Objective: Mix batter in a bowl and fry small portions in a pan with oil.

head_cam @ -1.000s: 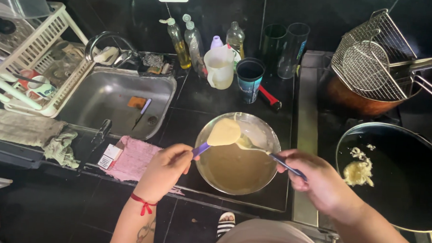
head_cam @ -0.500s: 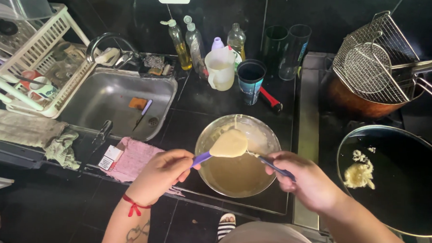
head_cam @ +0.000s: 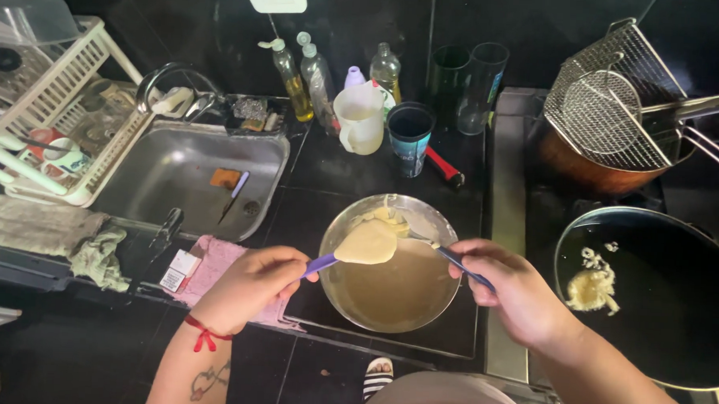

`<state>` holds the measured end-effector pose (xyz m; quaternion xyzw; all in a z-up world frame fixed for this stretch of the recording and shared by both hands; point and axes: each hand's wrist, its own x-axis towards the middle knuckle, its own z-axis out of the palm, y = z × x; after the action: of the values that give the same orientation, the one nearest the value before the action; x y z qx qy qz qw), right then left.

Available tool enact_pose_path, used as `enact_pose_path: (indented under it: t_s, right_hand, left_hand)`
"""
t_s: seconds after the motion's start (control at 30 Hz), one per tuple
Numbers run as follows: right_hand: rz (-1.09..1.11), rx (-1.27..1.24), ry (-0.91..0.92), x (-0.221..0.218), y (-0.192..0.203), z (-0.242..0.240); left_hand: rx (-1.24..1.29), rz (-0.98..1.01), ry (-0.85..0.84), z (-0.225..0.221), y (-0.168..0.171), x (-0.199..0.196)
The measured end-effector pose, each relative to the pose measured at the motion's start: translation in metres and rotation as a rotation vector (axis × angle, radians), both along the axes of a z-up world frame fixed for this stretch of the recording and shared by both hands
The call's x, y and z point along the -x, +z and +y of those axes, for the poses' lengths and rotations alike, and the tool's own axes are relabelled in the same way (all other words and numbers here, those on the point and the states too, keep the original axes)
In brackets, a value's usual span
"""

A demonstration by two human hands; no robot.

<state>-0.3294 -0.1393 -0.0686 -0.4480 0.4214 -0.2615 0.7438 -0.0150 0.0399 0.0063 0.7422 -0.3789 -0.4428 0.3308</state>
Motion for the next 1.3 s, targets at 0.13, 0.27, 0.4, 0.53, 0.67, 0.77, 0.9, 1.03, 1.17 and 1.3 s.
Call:
enact_pose_path:
  t_s: [0.13,0.27,0.4,0.53,0.67,0.77,0.9,1.03,1.17,1.3]
  right_hand:
    - [-0.018,0.030,-0.030,0.017,0.005,-0.001]
    - [0.067,0.112,-0.185,0.055,0.008,-0.005]
    - [0.237,0.292,-0.280,0.116,0.024,-0.004]
    - [0.313,0.521,-0.298,0.186,0.033,-0.006]
    - [0.663,1.132,-0.127,0.251,0.042,-0.018]
    - [0.819,1.397,-0.056,0.284,0.041,-0.027]
    - [0.872,1.560,-0.031,0.314,0.032,-0.041]
    - [0.850,1.538,-0.014,0.332,0.018,-0.052]
    - [0.899,1.555,0.007,0.349,-0.002,-0.061]
    - [0.923,1.540,0.039,0.358,-0.014,-0.064]
  left_hand:
    - [0.037,-0.019,-0.039,-0.016,0.006,0.007]
    - [0.025,0.003,-0.169,-0.052,0.002,0.017]
    - [0.005,-0.085,-0.365,-0.104,0.000,0.051]
    - [0.020,-0.139,-0.532,-0.166,0.005,0.108]
    - [-0.024,-0.328,-0.785,-0.220,0.012,0.169]
    - [-0.055,-0.469,-0.921,-0.244,0.028,0.217]
    - [-0.176,-0.715,-1.037,-0.271,0.033,0.272]
    - [-0.239,-0.727,-1.113,-0.285,0.032,0.306]
    - [-0.214,-0.792,-1.166,-0.294,0.020,0.321]
    - [-0.182,-0.841,-1.193,-0.300,0.010,0.327]
